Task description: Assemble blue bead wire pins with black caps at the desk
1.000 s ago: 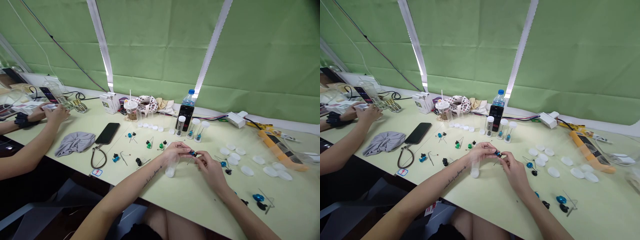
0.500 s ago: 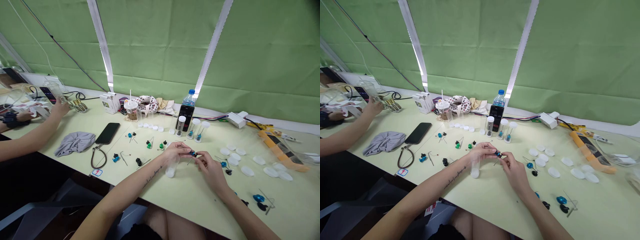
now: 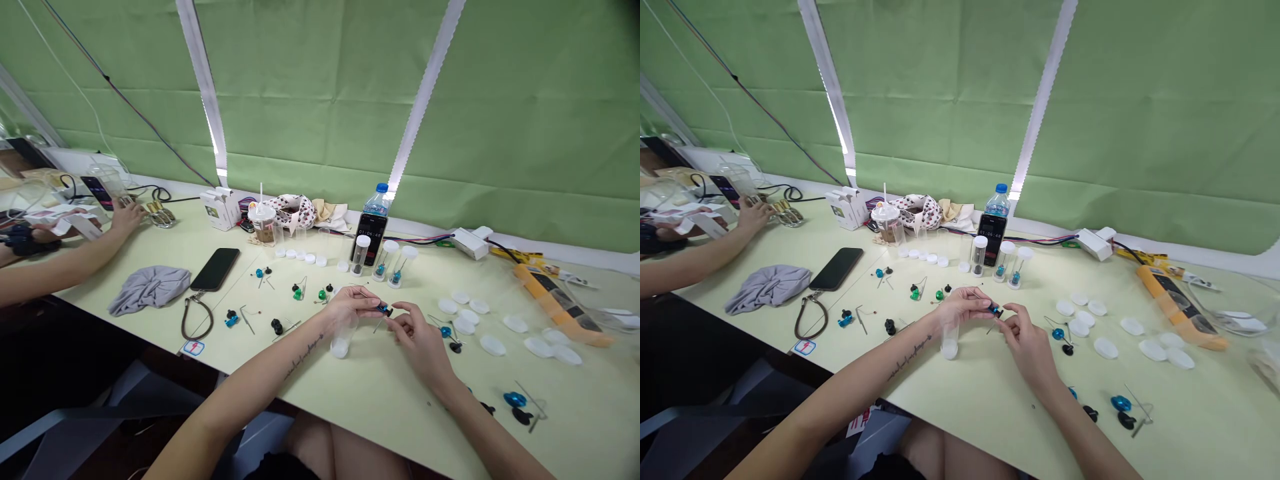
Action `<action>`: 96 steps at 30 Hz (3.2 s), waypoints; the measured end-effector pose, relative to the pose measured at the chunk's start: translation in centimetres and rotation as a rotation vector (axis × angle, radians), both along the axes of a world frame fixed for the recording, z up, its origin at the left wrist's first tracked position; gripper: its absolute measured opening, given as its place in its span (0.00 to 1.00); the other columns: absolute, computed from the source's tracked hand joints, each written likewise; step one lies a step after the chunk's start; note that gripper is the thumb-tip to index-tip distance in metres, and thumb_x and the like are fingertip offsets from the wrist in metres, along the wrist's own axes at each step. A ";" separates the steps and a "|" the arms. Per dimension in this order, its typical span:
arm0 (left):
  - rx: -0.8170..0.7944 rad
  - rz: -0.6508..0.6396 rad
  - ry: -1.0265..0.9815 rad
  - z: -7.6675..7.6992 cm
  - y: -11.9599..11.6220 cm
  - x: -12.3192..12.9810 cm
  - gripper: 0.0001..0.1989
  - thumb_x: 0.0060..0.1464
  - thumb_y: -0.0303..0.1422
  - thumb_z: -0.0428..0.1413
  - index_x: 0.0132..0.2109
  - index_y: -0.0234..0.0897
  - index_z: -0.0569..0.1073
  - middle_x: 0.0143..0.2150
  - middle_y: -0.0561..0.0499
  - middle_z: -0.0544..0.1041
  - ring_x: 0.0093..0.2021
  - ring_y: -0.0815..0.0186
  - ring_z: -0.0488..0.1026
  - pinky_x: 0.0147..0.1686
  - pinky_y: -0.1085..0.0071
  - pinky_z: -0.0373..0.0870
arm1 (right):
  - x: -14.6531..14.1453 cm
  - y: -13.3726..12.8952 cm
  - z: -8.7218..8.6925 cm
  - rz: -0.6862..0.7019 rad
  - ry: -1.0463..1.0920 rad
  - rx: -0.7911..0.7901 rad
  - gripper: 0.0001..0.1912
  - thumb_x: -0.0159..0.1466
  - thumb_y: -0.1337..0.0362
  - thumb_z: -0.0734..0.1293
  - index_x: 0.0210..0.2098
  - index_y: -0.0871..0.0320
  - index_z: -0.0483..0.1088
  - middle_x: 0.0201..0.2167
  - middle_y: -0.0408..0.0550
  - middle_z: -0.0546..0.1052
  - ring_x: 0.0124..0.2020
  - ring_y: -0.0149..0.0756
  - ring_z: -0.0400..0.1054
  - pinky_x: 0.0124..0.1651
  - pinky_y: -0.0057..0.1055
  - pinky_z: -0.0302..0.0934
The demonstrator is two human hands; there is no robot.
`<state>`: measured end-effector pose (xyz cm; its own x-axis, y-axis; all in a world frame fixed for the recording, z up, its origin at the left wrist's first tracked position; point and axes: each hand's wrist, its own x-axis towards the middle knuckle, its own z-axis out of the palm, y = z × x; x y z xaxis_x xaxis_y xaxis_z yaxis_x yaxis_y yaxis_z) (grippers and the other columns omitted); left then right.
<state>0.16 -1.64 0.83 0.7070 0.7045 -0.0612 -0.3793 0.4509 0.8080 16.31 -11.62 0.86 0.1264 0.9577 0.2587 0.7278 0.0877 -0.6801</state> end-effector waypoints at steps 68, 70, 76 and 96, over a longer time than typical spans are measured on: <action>0.011 -0.013 0.006 -0.1 -0.1 0.0 0.19 0.35 0.35 0.69 0.34 0.28 0.74 0.37 0.42 0.79 0.38 0.62 0.77 0.47 0.63 0.71 | 0.0 -0.1 0.1 0.025 0.011 0.000 0.14 0.64 0.51 0.58 0.43 0.53 0.62 0.27 0.43 0.75 0.25 0.36 0.69 0.31 0.32 0.63; 0.005 -0.011 0.004 0.0 -0.1 0.0 0.19 0.36 0.35 0.69 0.34 0.28 0.74 0.37 0.42 0.79 0.37 0.62 0.78 0.46 0.63 0.71 | -0.1 -0.1 0.2 0.021 0.013 -0.006 0.14 0.64 0.52 0.59 0.44 0.53 0.61 0.27 0.43 0.75 0.25 0.36 0.69 0.31 0.32 0.63; -0.004 -0.005 0.022 0.2 -0.2 -0.1 0.19 0.36 0.34 0.69 0.34 0.28 0.73 0.36 0.43 0.79 0.37 0.63 0.78 0.47 0.63 0.71 | 0.1 0.0 -0.1 0.018 0.015 0.013 0.15 0.64 0.52 0.58 0.44 0.53 0.61 0.28 0.43 0.76 0.25 0.35 0.69 0.31 0.32 0.63; 0.009 -0.015 0.001 0.1 -0.2 -0.1 0.18 0.37 0.34 0.68 0.34 0.28 0.74 0.36 0.43 0.79 0.37 0.63 0.78 0.46 0.64 0.72 | 0.0 -0.1 -0.1 0.018 0.044 -0.003 0.13 0.64 0.52 0.58 0.44 0.52 0.61 0.27 0.42 0.75 0.25 0.35 0.69 0.31 0.32 0.64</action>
<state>0.02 -1.84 0.89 0.7173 0.6945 -0.0554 -0.3723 0.4493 0.8121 16.35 -11.69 0.79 0.1204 0.9607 0.2502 0.6954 0.0982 -0.7118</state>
